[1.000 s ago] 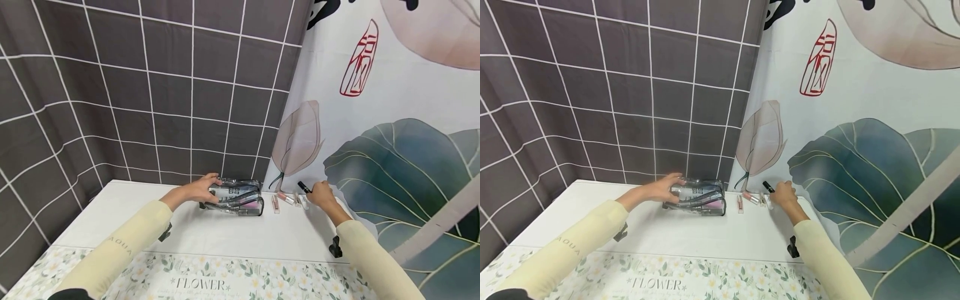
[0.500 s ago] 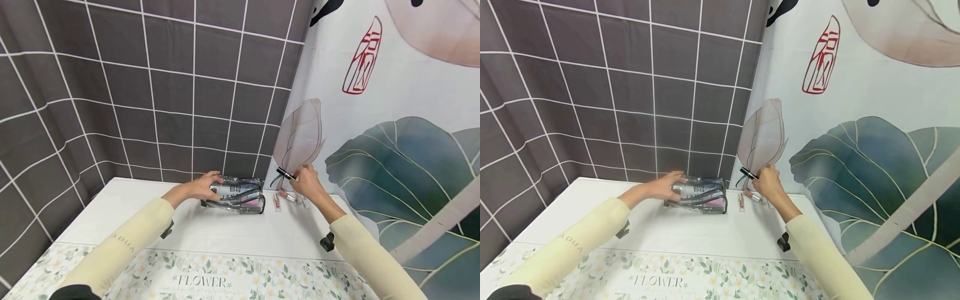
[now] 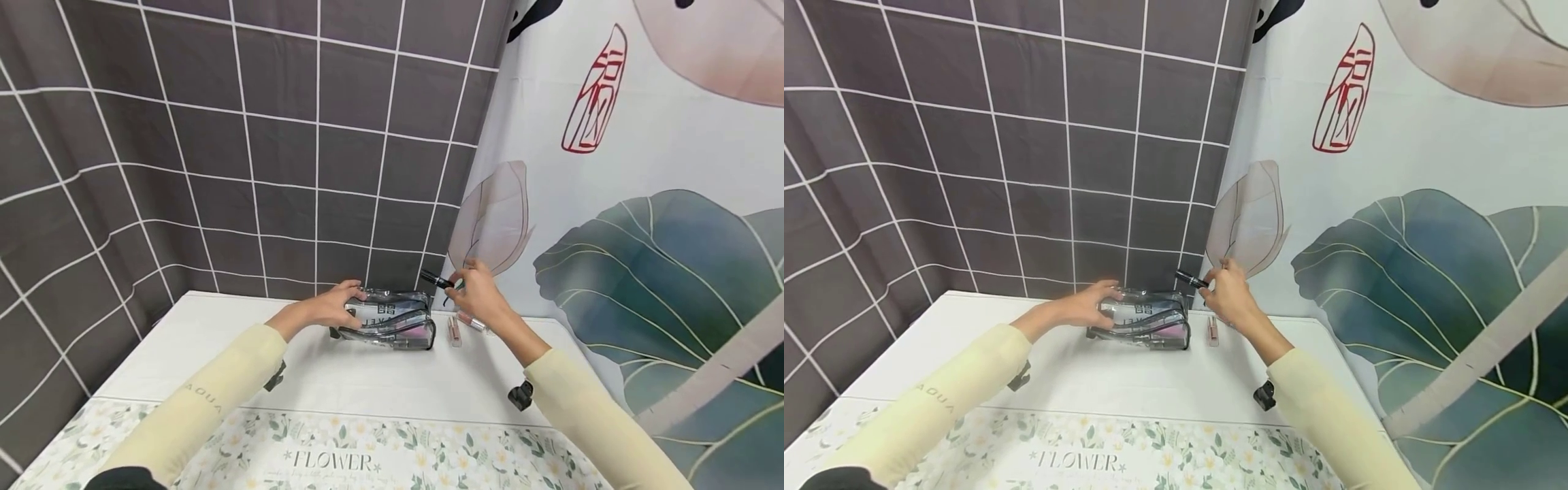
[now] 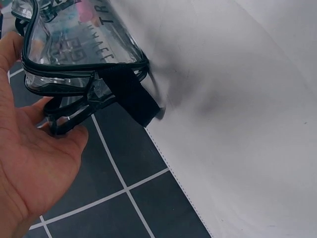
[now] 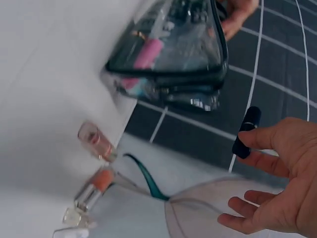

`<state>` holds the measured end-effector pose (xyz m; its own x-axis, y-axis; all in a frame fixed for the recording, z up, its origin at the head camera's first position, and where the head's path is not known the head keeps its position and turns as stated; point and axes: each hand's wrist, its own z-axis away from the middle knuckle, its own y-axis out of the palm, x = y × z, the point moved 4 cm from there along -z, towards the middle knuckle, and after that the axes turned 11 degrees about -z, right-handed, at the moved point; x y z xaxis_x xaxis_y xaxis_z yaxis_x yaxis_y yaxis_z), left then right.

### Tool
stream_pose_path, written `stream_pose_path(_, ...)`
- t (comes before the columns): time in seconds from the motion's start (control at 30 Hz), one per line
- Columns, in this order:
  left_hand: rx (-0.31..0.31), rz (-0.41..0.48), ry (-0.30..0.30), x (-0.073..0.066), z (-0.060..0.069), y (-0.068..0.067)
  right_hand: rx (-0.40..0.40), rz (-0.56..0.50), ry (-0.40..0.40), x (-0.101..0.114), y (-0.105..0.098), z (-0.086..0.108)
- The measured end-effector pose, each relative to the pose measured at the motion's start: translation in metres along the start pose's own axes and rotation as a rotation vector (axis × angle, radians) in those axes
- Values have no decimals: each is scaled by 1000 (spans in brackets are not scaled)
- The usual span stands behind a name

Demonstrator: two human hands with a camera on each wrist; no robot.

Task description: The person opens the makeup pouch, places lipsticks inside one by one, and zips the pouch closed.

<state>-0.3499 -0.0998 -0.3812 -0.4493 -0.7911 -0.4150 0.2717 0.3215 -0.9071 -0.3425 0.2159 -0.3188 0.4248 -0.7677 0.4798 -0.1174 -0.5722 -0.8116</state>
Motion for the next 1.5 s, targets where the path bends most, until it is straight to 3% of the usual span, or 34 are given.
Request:
stream_pose_path(0.23,-8,33,-4,1,-1,-4,32,38,-37,24,21,4)
stream_pose_path(0.5,4,12,-16,3,5,2,79,18,-37,39,46,11)
stream_pose_path(0.83,-14,36,-32,9,7,0,141,44,-66,59,68,-3)
stream_pose_path(1.07,3,11,-18,2,3,0,146,31,-9,60,72,0)
stream_pose_path(1.37,32,-7,-22,2,-1,-1,196,-8,-22,56,78,1)
stream_pose_path(1.5,29,-8,-16,1,0,-1,181,-44,-30,51,77,3)
